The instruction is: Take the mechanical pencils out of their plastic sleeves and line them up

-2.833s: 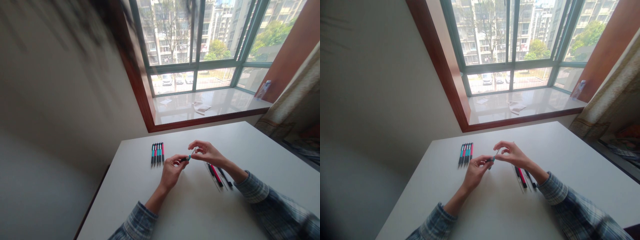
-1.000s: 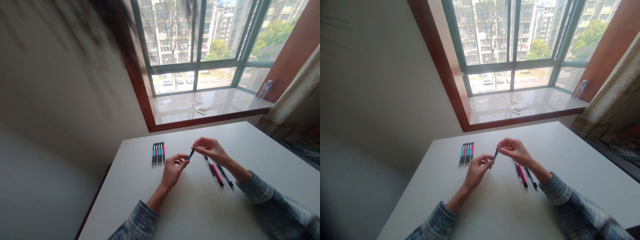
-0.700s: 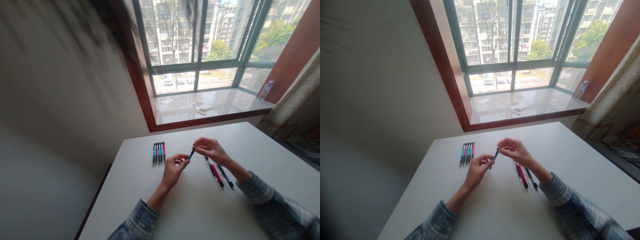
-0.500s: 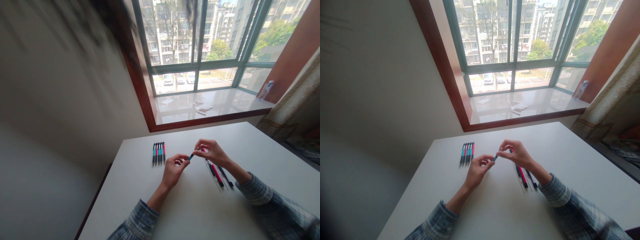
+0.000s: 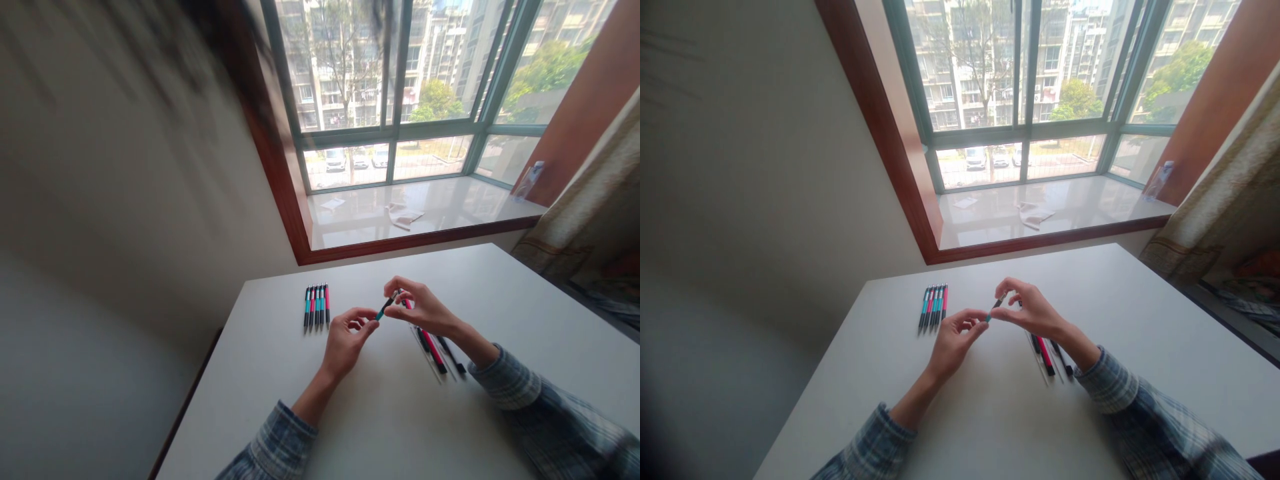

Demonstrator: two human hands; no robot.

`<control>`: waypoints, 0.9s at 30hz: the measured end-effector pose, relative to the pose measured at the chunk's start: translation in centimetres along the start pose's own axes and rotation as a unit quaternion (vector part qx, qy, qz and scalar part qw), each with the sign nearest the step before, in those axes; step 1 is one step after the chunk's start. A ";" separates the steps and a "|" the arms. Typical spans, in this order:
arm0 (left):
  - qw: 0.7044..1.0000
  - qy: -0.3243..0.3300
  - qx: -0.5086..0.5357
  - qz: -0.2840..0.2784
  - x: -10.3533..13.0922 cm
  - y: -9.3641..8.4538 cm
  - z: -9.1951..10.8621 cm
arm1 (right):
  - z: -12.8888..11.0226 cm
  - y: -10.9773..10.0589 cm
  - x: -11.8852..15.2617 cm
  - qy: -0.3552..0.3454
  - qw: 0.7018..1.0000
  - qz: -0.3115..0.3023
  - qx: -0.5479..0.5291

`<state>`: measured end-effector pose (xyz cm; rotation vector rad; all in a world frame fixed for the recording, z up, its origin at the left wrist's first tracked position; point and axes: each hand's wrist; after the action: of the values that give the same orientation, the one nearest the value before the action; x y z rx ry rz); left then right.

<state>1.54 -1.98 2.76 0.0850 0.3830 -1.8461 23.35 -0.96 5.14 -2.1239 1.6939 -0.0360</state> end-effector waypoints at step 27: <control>1.000 0.001 -0.004 -0.007 0.1 0.0 0.1 | 0.2 -0.3 0.0 0.004 0.999 -0.036 -0.021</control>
<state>1.55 -2.11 2.84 0.0799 0.3928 -1.8589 23.69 -0.83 5.02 -2.2181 1.6366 -0.0310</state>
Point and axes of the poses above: each hand's wrist, its own x-axis away from the middle knuckle, its own y-axis out of the palm, z = x × y, and after that the axes turned 7 degrees about y, right-handed
